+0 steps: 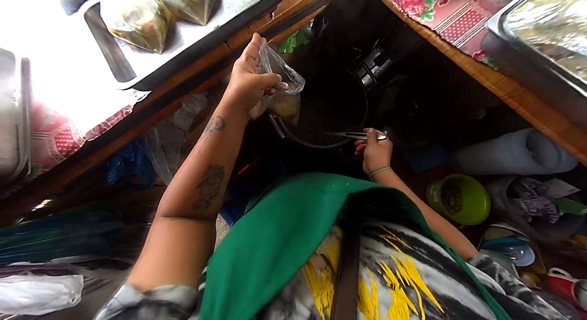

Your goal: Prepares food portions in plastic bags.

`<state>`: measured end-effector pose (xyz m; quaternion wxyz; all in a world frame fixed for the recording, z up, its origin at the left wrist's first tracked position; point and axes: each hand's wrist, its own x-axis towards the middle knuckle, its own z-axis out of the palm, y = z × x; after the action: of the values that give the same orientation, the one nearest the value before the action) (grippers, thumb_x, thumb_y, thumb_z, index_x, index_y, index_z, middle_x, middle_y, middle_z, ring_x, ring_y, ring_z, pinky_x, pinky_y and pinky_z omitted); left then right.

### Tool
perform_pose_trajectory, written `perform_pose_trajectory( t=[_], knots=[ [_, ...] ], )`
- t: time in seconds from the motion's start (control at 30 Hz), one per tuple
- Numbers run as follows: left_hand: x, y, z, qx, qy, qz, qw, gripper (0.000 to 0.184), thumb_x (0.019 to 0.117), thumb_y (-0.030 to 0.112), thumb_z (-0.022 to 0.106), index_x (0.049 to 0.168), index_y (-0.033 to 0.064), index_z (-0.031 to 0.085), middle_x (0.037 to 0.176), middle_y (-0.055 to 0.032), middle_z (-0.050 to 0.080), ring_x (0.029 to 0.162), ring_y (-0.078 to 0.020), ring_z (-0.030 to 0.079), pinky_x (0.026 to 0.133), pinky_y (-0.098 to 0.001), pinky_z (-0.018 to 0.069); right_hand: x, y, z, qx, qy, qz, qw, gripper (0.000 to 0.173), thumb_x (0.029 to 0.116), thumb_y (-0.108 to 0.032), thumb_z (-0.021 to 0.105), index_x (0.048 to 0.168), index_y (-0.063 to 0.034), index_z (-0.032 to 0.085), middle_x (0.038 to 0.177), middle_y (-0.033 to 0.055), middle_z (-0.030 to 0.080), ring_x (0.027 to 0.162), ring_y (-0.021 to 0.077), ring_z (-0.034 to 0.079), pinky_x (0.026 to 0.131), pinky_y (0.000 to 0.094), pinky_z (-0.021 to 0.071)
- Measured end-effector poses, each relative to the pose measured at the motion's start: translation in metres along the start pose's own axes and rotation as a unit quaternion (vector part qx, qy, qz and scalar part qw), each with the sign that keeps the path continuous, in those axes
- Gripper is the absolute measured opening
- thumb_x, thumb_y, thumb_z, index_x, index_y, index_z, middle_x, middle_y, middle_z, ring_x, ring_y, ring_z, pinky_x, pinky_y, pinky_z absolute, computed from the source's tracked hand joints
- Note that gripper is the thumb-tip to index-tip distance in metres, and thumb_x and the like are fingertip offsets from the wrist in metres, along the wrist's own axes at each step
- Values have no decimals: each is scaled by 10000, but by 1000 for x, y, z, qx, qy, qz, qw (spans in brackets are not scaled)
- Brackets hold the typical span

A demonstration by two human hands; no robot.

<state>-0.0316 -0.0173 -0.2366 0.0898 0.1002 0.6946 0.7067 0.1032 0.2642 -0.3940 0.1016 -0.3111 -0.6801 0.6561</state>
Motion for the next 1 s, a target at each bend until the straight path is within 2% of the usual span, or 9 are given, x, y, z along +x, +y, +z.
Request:
perform_pose_trajectory(
  t=[0.03,0.1,0.23,0.43,0.67,0.83,1.0],
  knots=[
    [0,1,-1,0,-1,1,1000,1020,803,-192,639,1643,104,141,1614,-107,332,898,-158,656,629,-283,580,3,-2,-1,30,18,29,999,323,1128,-280,425,1239,-26,591,689,28,624,492,98,600,496,260,552],
    [0,2,-1,-1,-4,4,1000,1024,797,-189,637,1642,106,140,1622,-97,325,898,-152,654,628,-284,579,7,-6,-7,67,29,35,997,319,1130,-263,417,1229,-13,589,673,23,617,475,92,587,478,246,541],
    [0,2,-1,-11,-17,12,1000,1019,802,-194,633,1641,106,139,1584,-116,366,848,-157,657,630,-292,588,12,-19,-19,88,46,4,995,285,1122,-240,449,1182,-12,609,657,22,636,467,90,590,459,237,532],
    [4,-1,2,-14,-28,10,999,1031,800,-204,643,1644,119,146,1564,-128,389,768,-137,648,612,-283,576,14,-67,-34,101,80,-58,990,277,1121,-187,441,1136,24,620,623,15,620,446,71,567,448,221,515],
    [13,-14,5,-9,-29,-7,1000,1034,784,-193,654,1641,117,164,1603,-124,359,787,-113,639,596,-259,541,13,-131,-58,106,90,-123,983,260,1119,-197,445,1128,-5,619,623,-5,623,446,62,575,439,212,512],
    [20,-26,16,7,-22,-19,1000,1027,783,-170,679,1637,109,182,1568,-175,390,802,-148,651,604,-284,552,8,-173,-73,120,69,-174,975,254,1123,-209,425,1107,-47,620,653,-14,647,434,63,562,418,215,506],
    [26,-41,27,28,-16,-39,999,1088,774,-148,698,1655,128,122,1613,-191,331,892,-202,664,667,-334,570,-8,-207,-72,126,40,-186,974,292,1130,-230,397,1071,-68,633,650,-28,651,440,52,575,415,197,511]
  ],
)
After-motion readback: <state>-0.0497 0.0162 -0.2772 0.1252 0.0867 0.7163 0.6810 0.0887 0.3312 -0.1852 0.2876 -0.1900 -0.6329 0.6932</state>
